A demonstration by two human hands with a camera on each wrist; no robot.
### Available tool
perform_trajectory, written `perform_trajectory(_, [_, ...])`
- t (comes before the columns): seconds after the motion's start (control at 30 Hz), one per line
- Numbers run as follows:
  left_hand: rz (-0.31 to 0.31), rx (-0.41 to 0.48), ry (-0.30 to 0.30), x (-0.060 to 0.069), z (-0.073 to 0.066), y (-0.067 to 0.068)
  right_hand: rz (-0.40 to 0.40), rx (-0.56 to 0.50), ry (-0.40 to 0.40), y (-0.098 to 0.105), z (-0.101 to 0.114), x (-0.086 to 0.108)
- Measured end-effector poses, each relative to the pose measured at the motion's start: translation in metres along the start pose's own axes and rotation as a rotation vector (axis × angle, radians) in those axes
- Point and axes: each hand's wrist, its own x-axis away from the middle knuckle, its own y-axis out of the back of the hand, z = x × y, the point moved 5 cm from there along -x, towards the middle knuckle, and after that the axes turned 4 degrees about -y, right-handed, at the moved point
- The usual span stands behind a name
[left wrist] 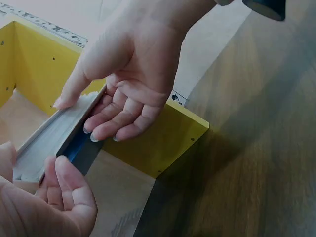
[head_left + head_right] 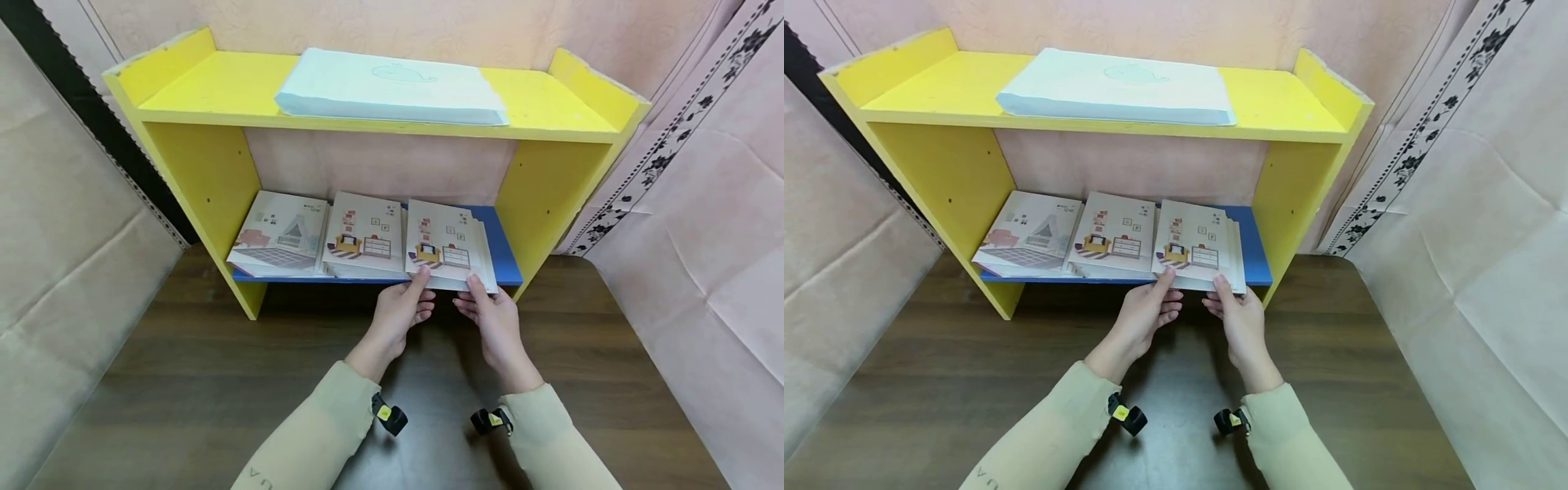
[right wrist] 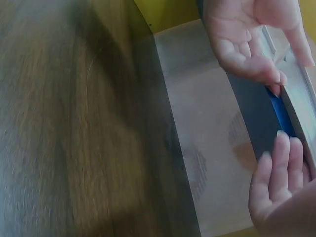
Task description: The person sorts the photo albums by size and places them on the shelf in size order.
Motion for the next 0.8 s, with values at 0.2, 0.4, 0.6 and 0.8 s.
perform_trajectory(0.2, [-0.047,-0.047,0.037,-0.005,-0.001,0.000,-0.176,0.014,0.038,-0.007,-0.001,-0.006])
perform_trajectory(0.4, [-0.080,-0.024,0.077,-0.009,-0.004,0.000,-0.268,0.012,0.076,-0.015,0.000,-0.010])
perform_trajectory(0.6, [-0.065,-0.081,0.052,-0.008,-0.001,0.006,-0.238,0.060,0.066,-0.019,-0.003,-0.010])
perform_trajectory(0.8, [0.000,-0.350,-0.117,0.008,0.006,0.026,-0.027,0.314,0.159,-0.019,-0.015,0.004])
